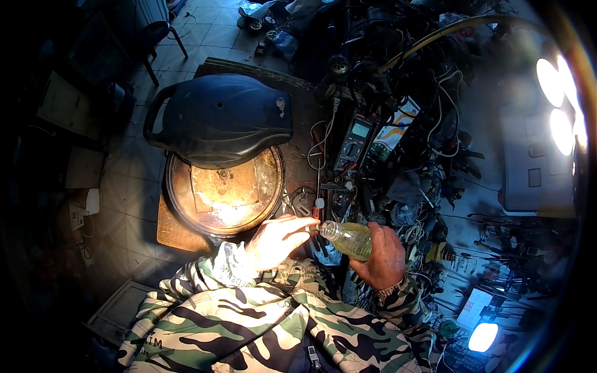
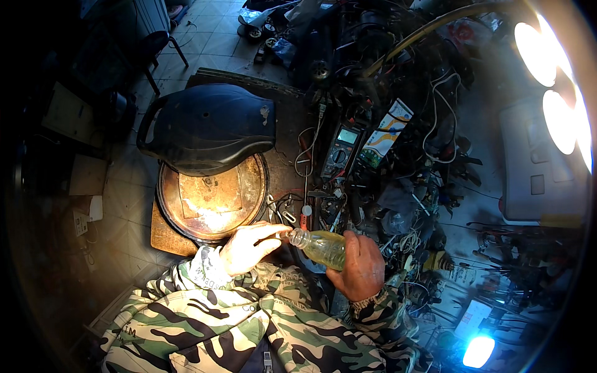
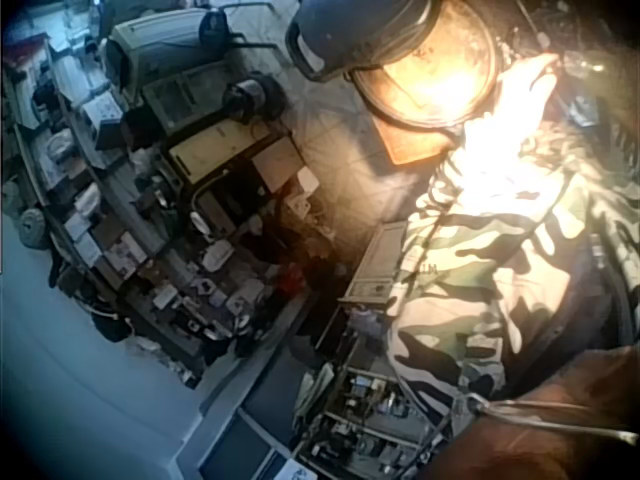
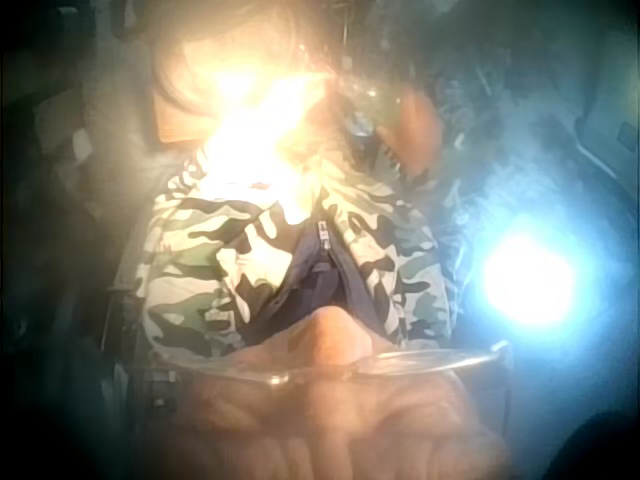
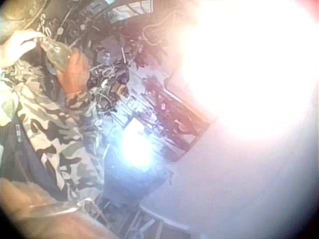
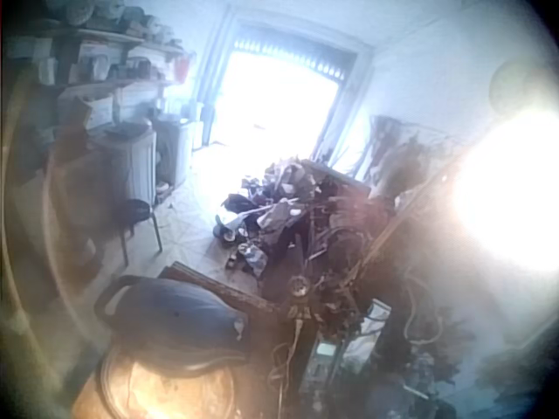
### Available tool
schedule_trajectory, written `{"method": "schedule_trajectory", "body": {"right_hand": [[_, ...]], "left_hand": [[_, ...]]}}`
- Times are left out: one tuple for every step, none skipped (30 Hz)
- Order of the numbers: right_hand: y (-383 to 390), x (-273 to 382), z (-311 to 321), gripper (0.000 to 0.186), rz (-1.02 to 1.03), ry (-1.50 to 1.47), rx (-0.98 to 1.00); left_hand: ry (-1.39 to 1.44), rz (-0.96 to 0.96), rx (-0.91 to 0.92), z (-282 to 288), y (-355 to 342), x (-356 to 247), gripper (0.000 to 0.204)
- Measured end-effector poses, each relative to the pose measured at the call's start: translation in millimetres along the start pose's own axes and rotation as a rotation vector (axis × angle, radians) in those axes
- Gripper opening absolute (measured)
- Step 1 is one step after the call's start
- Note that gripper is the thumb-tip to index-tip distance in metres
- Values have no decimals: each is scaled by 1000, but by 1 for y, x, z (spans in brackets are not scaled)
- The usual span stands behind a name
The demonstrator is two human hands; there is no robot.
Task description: The person works on a small mechanical component on a cluttered workbench, using pliers and a screwdriver to adjust and tighten parts. They apply liquid from a bottle to the component and continue manipulating it with tools throughout the clip.
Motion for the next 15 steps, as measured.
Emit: {"method": "schedule_trajectory", "body": {"right_hand": [[0,0,0,77,-2,0,4],[0,0,1,77,-3,0,8],[0,0,0,77,-4,0,7],[0,-1,0,77,-6,0,6],[0,-1,0,77,-7,0,5],[0,-1,-1,77,-6,1,4],[0,-1,-1,77,-5,1,2],[0,-1,-1,77,-3,1,0],[0,-1,-1,77,-3,-1,-1],[0,-2,-2,77,-4,-3,-1],[0,-2,-2,77,-4,-5,-1],[0,-2,-2,78,-5,-7,2],[0,-2,-2,78,-7,-9,5],[0,-2,-3,78,-8,-11,9],[-1,-1,-2,78,-6,-10,8]], "left_hand": [[5,8,2,0,0,1,37],[9,16,4,-1,0,1,37],[14,24,5,-1,0,2,37],[14,25,7,-1,0,2,37],[14,27,9,0,0,1,37],[14,28,10,0,0,0,37],[14,26,9,0,0,0,37],[14,23,7,0,0,0,37],[14,21,5,0,0,-1,37],[17,26,7,0,0,0,37],[21,32,8,0,0,0,37],[24,37,10,0,0,1,37],[16,24,6,0,0,0,37],[7,11,1,0,0,0,37],[-1,-3,-3,1,-1,-1,37]]}}
Point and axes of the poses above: each hand's wrist, its own y-axis away from the middle knuckle, its own z-axis out of the back of the hand, x = y × z, the point moved 2 cm from there along -y, towards the middle knuckle, and after that the axes turned 8 degrees about x, right-handed, at the moved point
